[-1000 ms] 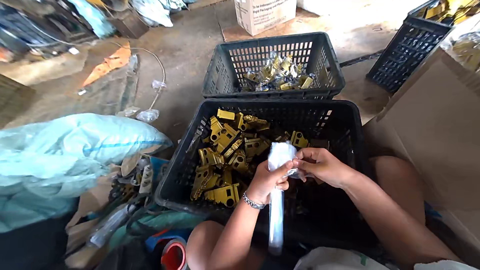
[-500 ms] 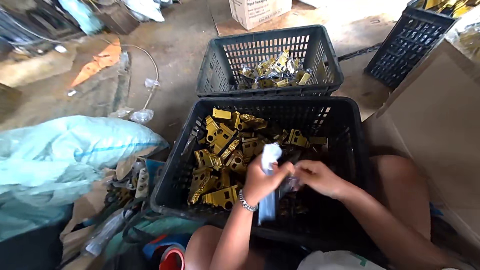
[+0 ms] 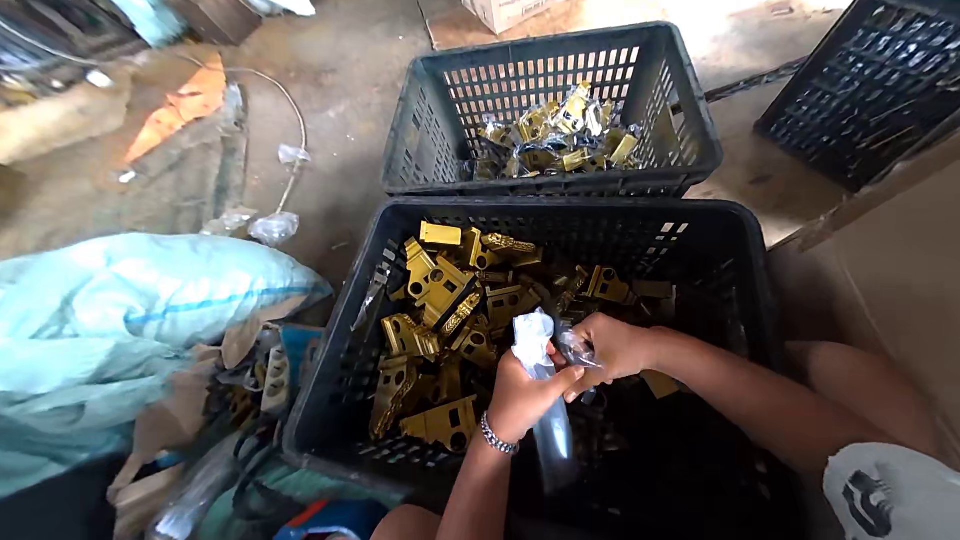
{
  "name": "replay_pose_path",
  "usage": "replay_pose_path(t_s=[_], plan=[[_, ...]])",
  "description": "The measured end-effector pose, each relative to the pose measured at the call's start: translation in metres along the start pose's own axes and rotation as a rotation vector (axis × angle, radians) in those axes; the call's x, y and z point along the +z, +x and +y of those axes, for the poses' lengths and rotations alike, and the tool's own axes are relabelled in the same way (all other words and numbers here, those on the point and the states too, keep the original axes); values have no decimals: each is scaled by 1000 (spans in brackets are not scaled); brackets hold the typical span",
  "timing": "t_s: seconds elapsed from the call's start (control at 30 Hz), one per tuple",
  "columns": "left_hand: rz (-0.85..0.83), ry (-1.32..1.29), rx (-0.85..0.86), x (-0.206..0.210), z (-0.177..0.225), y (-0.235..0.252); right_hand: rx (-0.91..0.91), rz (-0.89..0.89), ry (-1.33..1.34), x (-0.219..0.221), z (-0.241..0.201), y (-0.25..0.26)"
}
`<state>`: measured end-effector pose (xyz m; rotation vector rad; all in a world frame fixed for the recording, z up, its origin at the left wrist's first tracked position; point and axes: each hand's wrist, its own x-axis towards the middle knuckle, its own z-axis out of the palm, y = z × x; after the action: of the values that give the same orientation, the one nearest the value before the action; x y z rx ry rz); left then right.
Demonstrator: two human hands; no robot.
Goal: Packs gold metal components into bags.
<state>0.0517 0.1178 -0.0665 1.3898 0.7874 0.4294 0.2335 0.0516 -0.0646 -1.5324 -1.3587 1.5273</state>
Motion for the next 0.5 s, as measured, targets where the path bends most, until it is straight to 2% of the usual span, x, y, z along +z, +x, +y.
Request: replay_pose_path(t_s=[0.07,0.1,0.17,0.23,0.37,0.5], plan=[[29,1,29,2,-6,2,-84,-61,-39,3,8,10],[71,71,88,0,-10,3,-68,-77,-33,2,10,13],[241,391,287,-12,-17,6,26,-23,13,-17,8,15],[391,591,360,-23,-18,8,200,123,9,-52,25,23],[489,457,402,-26,-13,13,616,482,-233,-94,105,56],[475,272,463,-18,-7,11,598,672,-387,-75,138,70]])
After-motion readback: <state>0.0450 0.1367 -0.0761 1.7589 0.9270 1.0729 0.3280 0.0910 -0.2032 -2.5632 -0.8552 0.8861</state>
